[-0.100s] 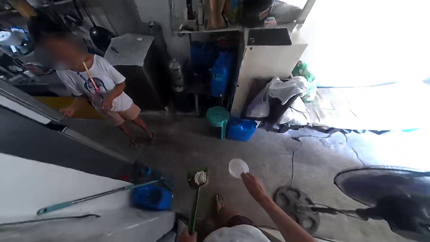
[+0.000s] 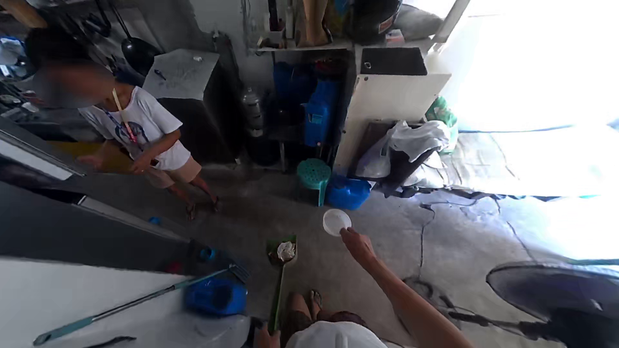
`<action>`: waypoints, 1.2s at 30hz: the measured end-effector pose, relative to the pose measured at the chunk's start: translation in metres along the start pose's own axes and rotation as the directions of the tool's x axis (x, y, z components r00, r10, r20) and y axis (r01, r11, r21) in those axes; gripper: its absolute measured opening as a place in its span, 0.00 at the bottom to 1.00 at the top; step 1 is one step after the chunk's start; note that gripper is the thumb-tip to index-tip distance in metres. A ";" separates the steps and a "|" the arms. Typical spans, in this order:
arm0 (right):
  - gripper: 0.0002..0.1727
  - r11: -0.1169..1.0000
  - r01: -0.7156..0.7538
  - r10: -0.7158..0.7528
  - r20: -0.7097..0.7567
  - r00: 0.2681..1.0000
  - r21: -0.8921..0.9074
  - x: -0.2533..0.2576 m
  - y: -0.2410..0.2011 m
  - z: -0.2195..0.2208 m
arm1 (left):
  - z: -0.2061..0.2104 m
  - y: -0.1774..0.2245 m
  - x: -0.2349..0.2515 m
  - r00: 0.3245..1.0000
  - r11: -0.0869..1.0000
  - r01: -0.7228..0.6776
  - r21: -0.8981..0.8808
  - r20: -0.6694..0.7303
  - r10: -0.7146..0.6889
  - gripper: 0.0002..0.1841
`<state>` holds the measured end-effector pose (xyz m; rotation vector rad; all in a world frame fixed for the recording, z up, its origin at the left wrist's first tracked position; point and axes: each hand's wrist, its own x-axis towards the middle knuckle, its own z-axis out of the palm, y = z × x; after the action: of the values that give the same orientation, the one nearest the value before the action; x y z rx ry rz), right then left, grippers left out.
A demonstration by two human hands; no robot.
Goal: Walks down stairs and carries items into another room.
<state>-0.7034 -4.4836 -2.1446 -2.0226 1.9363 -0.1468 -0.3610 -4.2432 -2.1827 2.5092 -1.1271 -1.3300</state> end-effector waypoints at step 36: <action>0.19 0.993 -0.077 0.099 0.286 0.953 -0.087 0.776 -0.076 0.044 | -0.201 0.407 0.392 0.988 0.988 0.153 0.026 -0.018 -0.153 0.25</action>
<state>-0.5654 -5.2395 -2.2828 -1.8751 1.8635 0.2350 -0.3048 -4.8400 -2.1660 2.6690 -0.9725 -1.3346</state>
